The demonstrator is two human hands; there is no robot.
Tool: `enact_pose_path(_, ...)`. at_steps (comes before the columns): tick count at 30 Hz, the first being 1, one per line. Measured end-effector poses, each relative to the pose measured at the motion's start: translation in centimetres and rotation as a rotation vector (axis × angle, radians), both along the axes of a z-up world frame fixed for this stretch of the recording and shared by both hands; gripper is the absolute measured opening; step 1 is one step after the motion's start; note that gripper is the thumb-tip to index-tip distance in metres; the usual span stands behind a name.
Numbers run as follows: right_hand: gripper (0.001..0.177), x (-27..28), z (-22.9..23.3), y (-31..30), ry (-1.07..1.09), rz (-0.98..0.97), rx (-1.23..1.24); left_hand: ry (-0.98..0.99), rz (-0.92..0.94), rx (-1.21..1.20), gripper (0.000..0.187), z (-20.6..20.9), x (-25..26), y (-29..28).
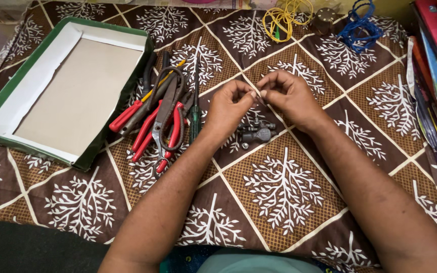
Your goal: The person assembles small electrical components on a patterned tablecloth. They use pliers and a screwdriver to manipulate wires and connectors, repeatedly picking up and adjusting small parts. The workspace includes a green box, coiled wires, and various tools.
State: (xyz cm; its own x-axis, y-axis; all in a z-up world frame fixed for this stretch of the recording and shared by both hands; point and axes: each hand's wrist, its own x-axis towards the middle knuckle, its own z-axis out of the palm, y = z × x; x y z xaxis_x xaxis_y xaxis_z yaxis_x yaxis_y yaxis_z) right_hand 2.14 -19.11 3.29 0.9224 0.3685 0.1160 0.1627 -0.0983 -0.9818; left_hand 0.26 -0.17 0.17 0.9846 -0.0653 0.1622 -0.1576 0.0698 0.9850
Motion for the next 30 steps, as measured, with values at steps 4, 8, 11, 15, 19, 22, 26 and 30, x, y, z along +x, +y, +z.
enact_pose_path(4,0.013,0.5,-0.3,-0.3,0.010,-0.147,-0.007,-0.029,-0.011,-0.004,0.009,0.5,-0.3,0.3)
enact_pose_path(8,0.012,0.9,-0.1,-0.6,0.031,-0.183,0.159,0.022,0.015,-0.018,0.009,1.6,-0.3,0.6)
enact_pose_path(11,0.012,0.9,0.0,-0.5,0.075,-0.231,0.191,0.018,0.063,0.012,0.010,2.3,-0.5,0.6)
enact_pose_path(15,0.011,0.7,0.2,-0.3,0.088,-0.232,0.200,0.008,0.096,0.026,0.011,2.6,-0.6,0.6)
enact_pose_path(19,0.011,0.6,0.4,0.0,0.098,-0.194,0.184,-0.057,0.101,-0.084,0.010,2.5,-0.6,0.6)
enact_pose_path(22,0.012,0.4,0.4,0.2,0.208,-0.193,0.169,-0.036,0.096,-0.147,0.009,2.2,-0.5,0.7)
enact_pose_path(26,0.012,0.2,0.5,0.5,0.216,-0.148,0.124,-0.012,0.063,-0.283,0.008,1.7,-0.2,0.7)
enact_pose_path(30,0.013,0.1,0.7,0.4,0.226,-0.160,0.177,-0.017,0.048,-0.332,0.008,1.1,0.1,0.6)
